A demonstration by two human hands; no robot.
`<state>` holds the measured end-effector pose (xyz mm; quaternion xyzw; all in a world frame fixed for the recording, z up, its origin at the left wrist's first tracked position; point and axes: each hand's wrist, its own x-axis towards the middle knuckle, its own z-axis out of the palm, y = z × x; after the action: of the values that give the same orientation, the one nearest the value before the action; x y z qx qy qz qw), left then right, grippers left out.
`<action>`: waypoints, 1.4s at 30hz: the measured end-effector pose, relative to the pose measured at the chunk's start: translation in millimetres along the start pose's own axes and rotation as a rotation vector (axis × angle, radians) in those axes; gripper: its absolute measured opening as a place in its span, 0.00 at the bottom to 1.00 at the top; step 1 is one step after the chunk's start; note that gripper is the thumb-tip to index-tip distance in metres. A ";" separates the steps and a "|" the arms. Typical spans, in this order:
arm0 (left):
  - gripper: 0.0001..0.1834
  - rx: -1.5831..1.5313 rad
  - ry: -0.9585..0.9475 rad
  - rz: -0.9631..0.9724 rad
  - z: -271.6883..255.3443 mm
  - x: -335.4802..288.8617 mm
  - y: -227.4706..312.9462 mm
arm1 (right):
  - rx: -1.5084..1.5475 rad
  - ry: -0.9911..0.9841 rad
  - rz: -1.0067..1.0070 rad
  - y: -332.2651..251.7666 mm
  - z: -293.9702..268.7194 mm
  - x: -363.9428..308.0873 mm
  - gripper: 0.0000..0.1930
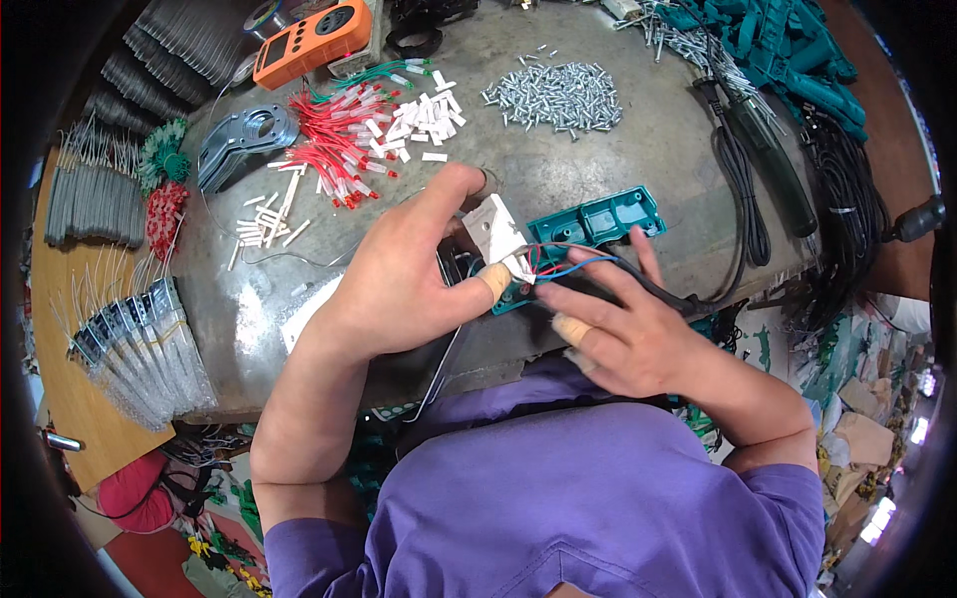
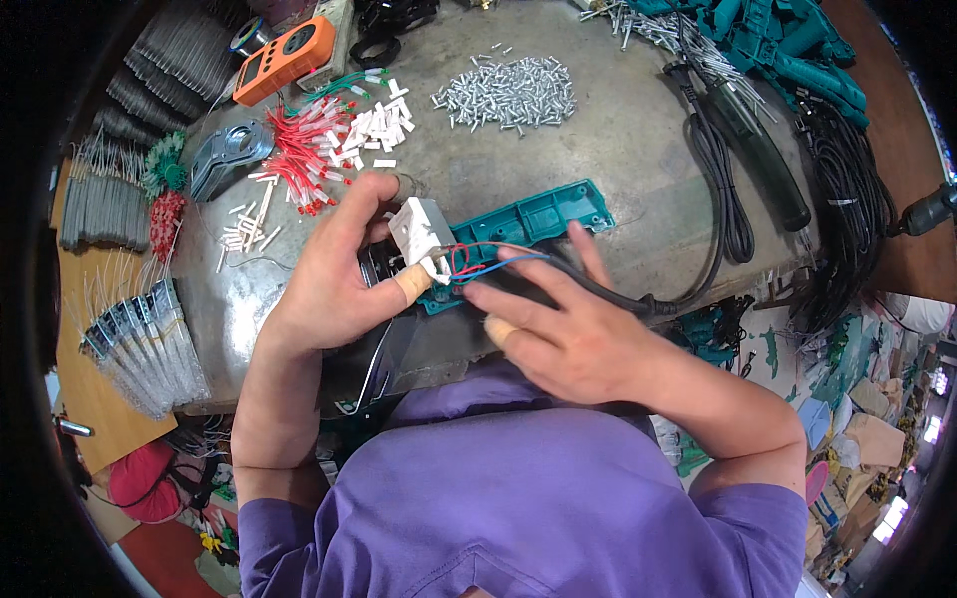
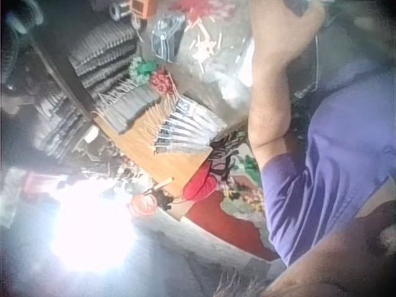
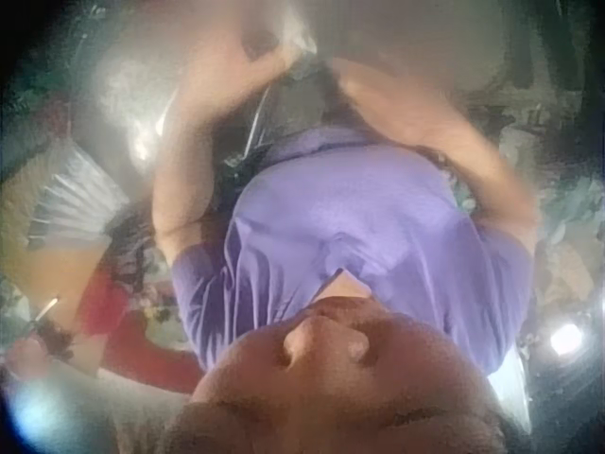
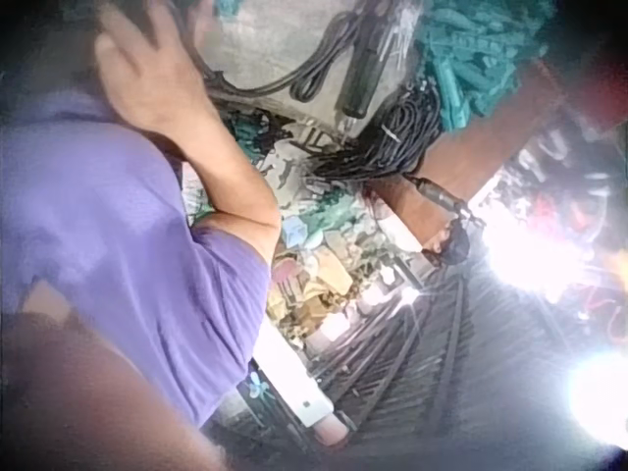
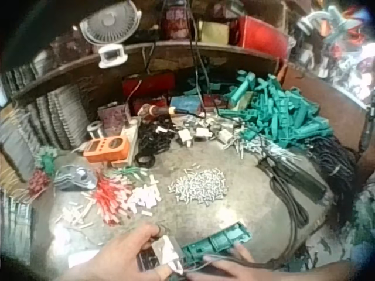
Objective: The person assembles an electronic device by wiring internal components into a green plastic housing and securing it with screws using an electric screwdriver.
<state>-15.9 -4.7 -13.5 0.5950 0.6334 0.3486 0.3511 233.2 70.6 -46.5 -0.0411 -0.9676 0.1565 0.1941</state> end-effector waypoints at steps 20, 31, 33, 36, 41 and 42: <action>0.31 0.277 0.039 0.233 5.6 -4.1 0.3 | 0.415 0.001 0.007 16.6 -10.8 2.5 0.19; 0.29 0.209 0.062 0.247 2.3 -4.8 -2.2 | 0.350 -0.026 -0.203 20.4 1.6 10.1 0.14; 0.29 0.197 0.051 0.240 0.6 -4.3 -1.2 | 0.348 -0.005 -0.217 19.6 1.9 11.4 0.13; 0.28 0.184 0.022 0.222 -1.8 -4.6 -0.1 | 0.290 0.015 -0.224 18.8 1.7 9.7 0.11; 0.28 0.192 0.071 0.310 1.8 -4.4 -3.7 | 0.272 0.011 -0.196 17.4 2.5 9.8 0.13; 0.28 0.200 0.074 0.318 2.5 -4.4 -3.6 | 0.271 0.012 -0.195 15.2 1.0 14.0 0.13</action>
<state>-15.4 -9.2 -17.7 0.7063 0.5754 0.3567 0.2069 220.3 86.7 -47.2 0.0787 -0.9358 0.2659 0.2179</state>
